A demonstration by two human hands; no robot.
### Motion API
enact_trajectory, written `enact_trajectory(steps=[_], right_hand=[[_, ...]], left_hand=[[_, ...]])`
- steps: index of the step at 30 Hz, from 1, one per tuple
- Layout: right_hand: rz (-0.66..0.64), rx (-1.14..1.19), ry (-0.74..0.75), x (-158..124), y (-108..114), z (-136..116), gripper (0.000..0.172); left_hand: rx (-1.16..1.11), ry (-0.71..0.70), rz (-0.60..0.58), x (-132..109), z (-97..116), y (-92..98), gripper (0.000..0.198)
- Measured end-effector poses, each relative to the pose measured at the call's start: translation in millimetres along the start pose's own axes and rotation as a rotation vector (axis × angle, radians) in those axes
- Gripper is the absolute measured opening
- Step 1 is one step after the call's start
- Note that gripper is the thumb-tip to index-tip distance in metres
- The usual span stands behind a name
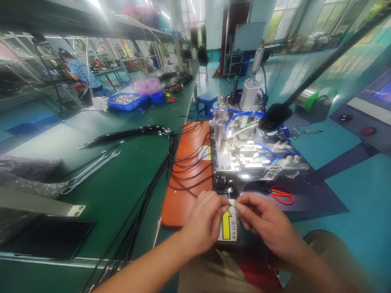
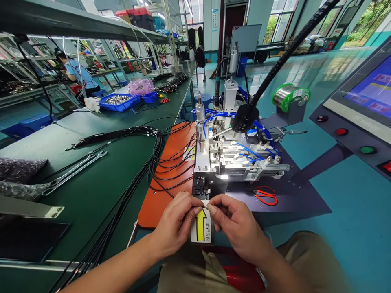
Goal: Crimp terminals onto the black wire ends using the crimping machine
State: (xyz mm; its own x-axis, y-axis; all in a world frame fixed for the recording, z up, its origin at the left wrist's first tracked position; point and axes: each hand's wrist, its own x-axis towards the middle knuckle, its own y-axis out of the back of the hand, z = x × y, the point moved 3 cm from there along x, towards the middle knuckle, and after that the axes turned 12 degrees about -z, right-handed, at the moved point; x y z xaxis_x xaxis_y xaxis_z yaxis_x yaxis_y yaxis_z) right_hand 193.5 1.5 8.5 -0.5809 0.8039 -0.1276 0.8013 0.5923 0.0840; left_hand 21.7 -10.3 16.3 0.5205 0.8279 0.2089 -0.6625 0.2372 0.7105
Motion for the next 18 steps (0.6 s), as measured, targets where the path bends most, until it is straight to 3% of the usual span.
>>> enact_trajectory(steps=[8,18], right_hand=[[0.042,0.094,0.004,3.3,-6.6,-0.4,0.028],[0.059,-0.016,-0.02,0.5,-2.4,-1.8,0.03]], left_hand=[[-0.052,0.005,0.019,-1.9,-2.0,0.4,0.016],[-0.103,-0.01,0.048,-0.9,-2.4,0.6,0.016]])
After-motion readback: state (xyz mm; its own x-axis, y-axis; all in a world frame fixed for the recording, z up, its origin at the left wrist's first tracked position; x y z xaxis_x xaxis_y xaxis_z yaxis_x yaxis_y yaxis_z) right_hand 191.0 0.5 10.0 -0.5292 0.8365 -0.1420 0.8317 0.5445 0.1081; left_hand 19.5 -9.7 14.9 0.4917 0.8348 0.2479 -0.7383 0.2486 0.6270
